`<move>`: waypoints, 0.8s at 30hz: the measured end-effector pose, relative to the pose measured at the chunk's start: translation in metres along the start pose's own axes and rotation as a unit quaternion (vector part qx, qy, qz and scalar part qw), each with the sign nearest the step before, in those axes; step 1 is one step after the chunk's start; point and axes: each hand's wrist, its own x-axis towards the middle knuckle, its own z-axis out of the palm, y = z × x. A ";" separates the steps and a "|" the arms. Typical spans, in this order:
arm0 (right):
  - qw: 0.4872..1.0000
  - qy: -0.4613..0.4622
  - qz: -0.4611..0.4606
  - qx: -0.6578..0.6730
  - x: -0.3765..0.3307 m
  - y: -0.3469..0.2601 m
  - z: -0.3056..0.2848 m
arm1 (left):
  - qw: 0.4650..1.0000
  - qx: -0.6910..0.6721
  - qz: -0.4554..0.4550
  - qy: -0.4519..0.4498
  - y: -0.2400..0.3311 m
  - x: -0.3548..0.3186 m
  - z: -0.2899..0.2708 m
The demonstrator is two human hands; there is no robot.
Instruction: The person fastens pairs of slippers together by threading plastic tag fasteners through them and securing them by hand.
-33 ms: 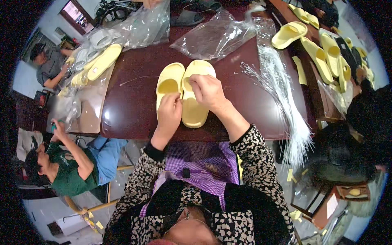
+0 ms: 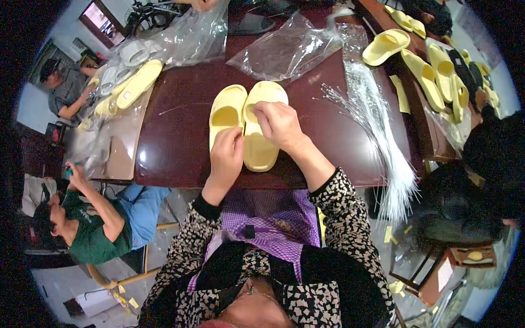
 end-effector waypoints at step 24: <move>0.981 -0.184 -0.062 -0.016 -0.051 -0.068 -0.043 | 0.974 -0.167 0.113 -0.100 0.009 -0.028 -0.035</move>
